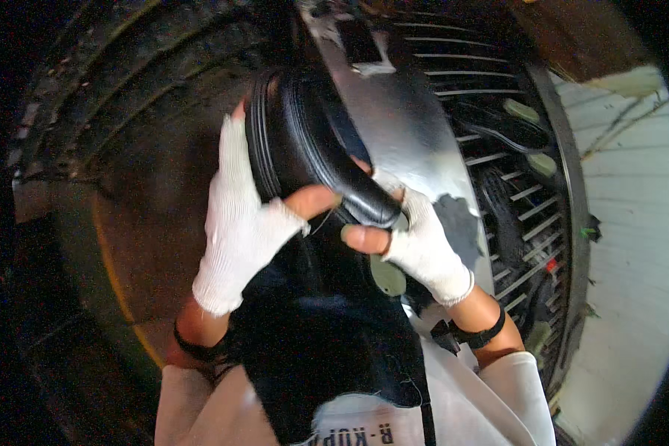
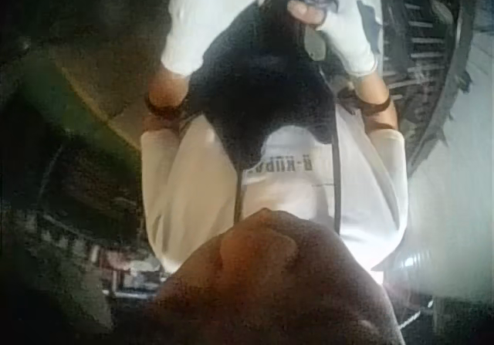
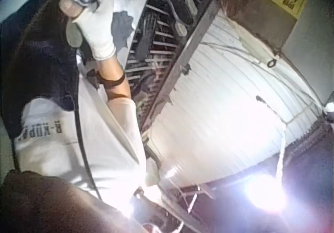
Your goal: The person presses the edges of a shoe upper onto a shoe last by hand, turns it over to press the sole, and places it on a rack. After repeating this with another shoe, they pick up a glass jar and unscrew its lid.
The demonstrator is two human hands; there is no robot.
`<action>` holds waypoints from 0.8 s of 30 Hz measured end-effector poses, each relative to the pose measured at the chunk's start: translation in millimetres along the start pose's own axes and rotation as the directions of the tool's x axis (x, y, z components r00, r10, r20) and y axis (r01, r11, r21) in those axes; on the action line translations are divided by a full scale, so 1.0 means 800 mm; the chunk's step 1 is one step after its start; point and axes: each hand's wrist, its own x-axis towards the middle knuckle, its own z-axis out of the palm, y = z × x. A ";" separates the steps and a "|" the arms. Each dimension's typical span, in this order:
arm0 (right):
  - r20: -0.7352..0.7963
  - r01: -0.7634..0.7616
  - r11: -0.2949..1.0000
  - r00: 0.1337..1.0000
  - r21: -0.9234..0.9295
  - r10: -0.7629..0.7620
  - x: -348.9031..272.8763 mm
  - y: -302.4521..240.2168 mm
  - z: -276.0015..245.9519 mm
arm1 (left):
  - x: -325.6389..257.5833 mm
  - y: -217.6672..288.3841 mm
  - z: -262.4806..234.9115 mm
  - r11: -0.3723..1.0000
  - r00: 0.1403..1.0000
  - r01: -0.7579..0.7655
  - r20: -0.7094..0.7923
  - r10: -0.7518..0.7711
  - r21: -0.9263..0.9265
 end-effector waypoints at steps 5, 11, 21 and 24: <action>-0.150 -0.166 0.968 0.979 -0.189 0.139 -0.022 0.014 -0.050 | -0.063 -0.009 0.043 0.980 0.969 0.081 0.246 -0.035 -0.180; -0.031 0.385 0.878 0.912 -0.285 -0.410 -0.009 0.047 -0.012 | -0.017 0.013 0.035 0.726 0.982 0.177 0.162 -0.091 -0.665; 0.039 0.273 0.954 0.959 0.122 -0.279 0.123 0.089 0.011 | -0.035 -0.087 -0.018 0.811 0.614 -0.562 0.739 0.278 0.162; 0.015 0.213 0.964 0.977 -0.162 -0.213 0.145 0.076 0.011 | -0.037 -0.097 -0.018 0.932 0.667 -0.361 0.701 0.252 0.009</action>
